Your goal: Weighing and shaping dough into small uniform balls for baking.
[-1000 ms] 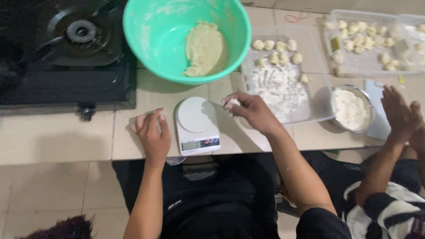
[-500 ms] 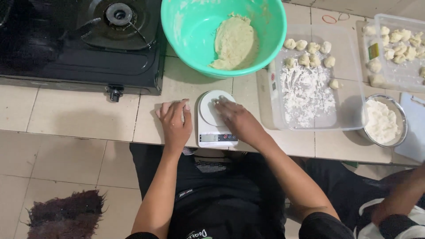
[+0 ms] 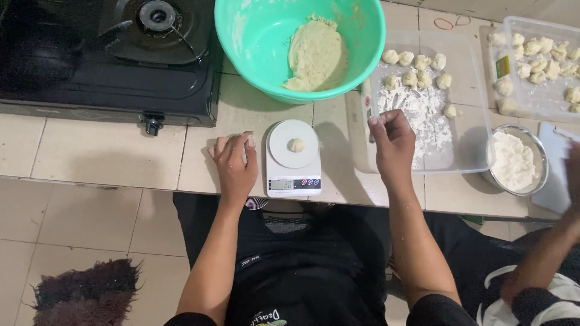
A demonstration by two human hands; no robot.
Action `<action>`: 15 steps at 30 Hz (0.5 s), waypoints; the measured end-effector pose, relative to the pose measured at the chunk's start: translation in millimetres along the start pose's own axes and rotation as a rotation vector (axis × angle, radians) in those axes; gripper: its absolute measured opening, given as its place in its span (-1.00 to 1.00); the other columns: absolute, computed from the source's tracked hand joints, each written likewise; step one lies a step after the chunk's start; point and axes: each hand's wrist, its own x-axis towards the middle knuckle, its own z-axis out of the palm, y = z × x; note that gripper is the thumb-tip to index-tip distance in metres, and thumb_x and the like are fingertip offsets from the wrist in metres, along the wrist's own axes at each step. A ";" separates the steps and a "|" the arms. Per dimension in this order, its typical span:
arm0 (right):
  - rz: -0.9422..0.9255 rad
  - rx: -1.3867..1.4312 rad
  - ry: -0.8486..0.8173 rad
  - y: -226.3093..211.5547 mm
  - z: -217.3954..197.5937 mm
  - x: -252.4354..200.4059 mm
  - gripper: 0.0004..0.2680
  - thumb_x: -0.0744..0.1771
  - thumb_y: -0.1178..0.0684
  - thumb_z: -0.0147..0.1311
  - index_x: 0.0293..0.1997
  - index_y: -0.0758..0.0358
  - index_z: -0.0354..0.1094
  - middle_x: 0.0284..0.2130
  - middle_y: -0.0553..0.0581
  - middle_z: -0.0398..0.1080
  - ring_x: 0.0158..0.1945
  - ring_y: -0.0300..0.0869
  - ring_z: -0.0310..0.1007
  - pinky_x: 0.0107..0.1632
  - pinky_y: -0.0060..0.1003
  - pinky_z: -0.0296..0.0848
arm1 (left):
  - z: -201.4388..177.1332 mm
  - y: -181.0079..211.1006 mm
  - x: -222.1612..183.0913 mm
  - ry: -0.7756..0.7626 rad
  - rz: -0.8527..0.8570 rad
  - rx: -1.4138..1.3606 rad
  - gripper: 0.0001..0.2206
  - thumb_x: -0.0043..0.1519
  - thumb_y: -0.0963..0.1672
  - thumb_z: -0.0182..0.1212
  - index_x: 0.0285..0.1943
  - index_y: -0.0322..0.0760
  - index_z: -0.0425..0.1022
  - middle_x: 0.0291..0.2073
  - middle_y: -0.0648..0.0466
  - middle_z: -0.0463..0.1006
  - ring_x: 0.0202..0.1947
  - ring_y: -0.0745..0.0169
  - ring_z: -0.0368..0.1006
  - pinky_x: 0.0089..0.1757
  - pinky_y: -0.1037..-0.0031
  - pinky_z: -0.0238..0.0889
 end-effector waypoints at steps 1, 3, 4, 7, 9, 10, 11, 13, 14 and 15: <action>0.035 0.004 0.008 1.7 -0.3 -1.0 -0.83 0.42 0.15 0.17 -0.30 0.23 0.24 -0.57 0.05 0.27 -0.43 -0.27 0.31 -0.26 -0.33 0.35 | -0.3 0.2 0.2 -0.008 -0.006 0.006 -0.84 0.40 -0.16 0.06 0.04 -0.17 0.56 -0.40 0.11 0.53 -0.21 0.12 0.39 -0.10 0.24 0.05; 0.071 0.011 0.017 8.2 0.1 -3.7 -0.76 0.41 0.13 0.21 -0.39 0.17 0.16 -0.64 0.01 0.22 -0.52 -0.31 0.24 -0.36 -0.40 0.25 | -0.5 0.6 0.6 -0.016 -0.011 0.013 -0.84 0.40 -0.17 0.06 0.04 -0.17 0.56 -0.40 0.11 0.53 -0.20 0.13 0.38 -0.10 0.25 0.05; 0.097 0.032 0.027 13.1 0.8 -5.4 -0.73 0.39 0.18 0.21 -0.44 0.16 0.13 -0.68 -0.02 0.17 -0.57 -0.35 0.18 -0.43 -0.45 0.19 | -0.4 0.8 0.8 -0.014 -0.013 0.011 -0.84 0.39 -0.17 0.07 0.04 -0.17 0.56 -0.40 0.11 0.53 -0.20 0.12 0.39 -0.10 0.24 0.05; 0.112 0.053 0.034 20.5 0.2 -8.5 -0.70 0.35 0.27 0.17 -0.52 0.15 0.07 -0.73 -0.05 0.11 -0.63 -0.39 0.10 -0.52 -0.49 0.11 | 0.0 0.3 0.2 -0.012 -0.017 0.010 -0.85 0.37 -0.18 0.08 0.02 -0.17 0.56 -0.41 0.12 0.53 -0.20 0.13 0.41 -0.09 0.25 0.06; 0.101 0.054 0.030 19.3 0.5 -9.3 -0.70 0.34 0.31 0.13 -0.54 0.14 0.05 -0.74 -0.05 0.09 -0.65 -0.38 0.08 -0.54 -0.48 0.10 | -0.6 0.4 0.1 -0.012 -0.020 0.011 -0.85 0.37 -0.18 0.09 0.01 -0.17 0.56 -0.42 0.12 0.53 -0.20 0.14 0.41 -0.09 0.26 0.06; 0.104 0.084 0.022 16.9 1.5 -10.1 -0.74 0.31 0.35 0.05 -0.52 0.15 0.05 -0.72 -0.05 0.06 -0.63 -0.38 0.05 -0.53 -0.46 0.07 | -1.2 0.8 0.1 -0.011 -0.017 0.001 -0.85 0.36 -0.19 0.09 0.01 -0.18 0.56 -0.42 0.12 0.53 -0.21 0.14 0.40 -0.10 0.26 0.05; 0.105 0.112 0.015 14.5 2.3 -10.0 -0.77 0.28 0.39 -0.03 -0.51 0.16 0.05 -0.70 -0.05 0.04 -0.61 -0.39 0.02 -0.53 -0.45 0.03 | -1.1 1.2 0.8 -0.010 -0.013 -0.009 -0.85 0.35 -0.20 0.09 0.01 -0.18 0.56 -0.43 0.12 0.52 -0.22 0.14 0.40 -0.10 0.26 0.05; 0.121 0.154 -0.008 5.0 5.9 -10.7 -0.82 0.28 0.38 -0.06 -0.41 0.19 0.07 -0.67 -0.02 0.04 -0.60 -0.39 0.00 -0.52 -0.44 0.04 | 5.0 -6.9 -3.7 -0.010 -0.012 -0.010 -0.86 0.35 -0.19 0.10 -0.01 -0.17 0.56 -0.43 0.14 0.53 -0.23 0.14 0.40 -0.11 0.28 0.05; 0.137 0.195 -0.033 0.2 7.8 -10.9 -0.86 0.29 0.38 -0.10 -0.32 0.22 0.10 -0.63 0.00 0.04 -0.58 -0.39 -0.02 -0.52 -0.43 0.04 | 8.1 -11.0 -5.9 -0.010 -0.012 -0.010 -0.87 0.35 -0.19 0.11 -0.02 -0.16 0.56 -0.43 0.15 0.53 -0.23 0.15 0.40 -0.11 0.29 0.06; 0.137 0.195 -0.035 0.7 8.0 -9.6 -0.86 0.29 0.38 -0.10 -0.32 0.22 0.10 -0.63 0.00 0.04 -0.58 -0.39 -0.02 -0.52 -0.43 0.04 | 6.6 -9.0 -4.6 -0.009 -0.014 -0.009 -0.87 0.35 -0.19 0.11 -0.02 -0.16 0.56 -0.43 0.15 0.53 -0.23 0.15 0.40 -0.11 0.29 0.06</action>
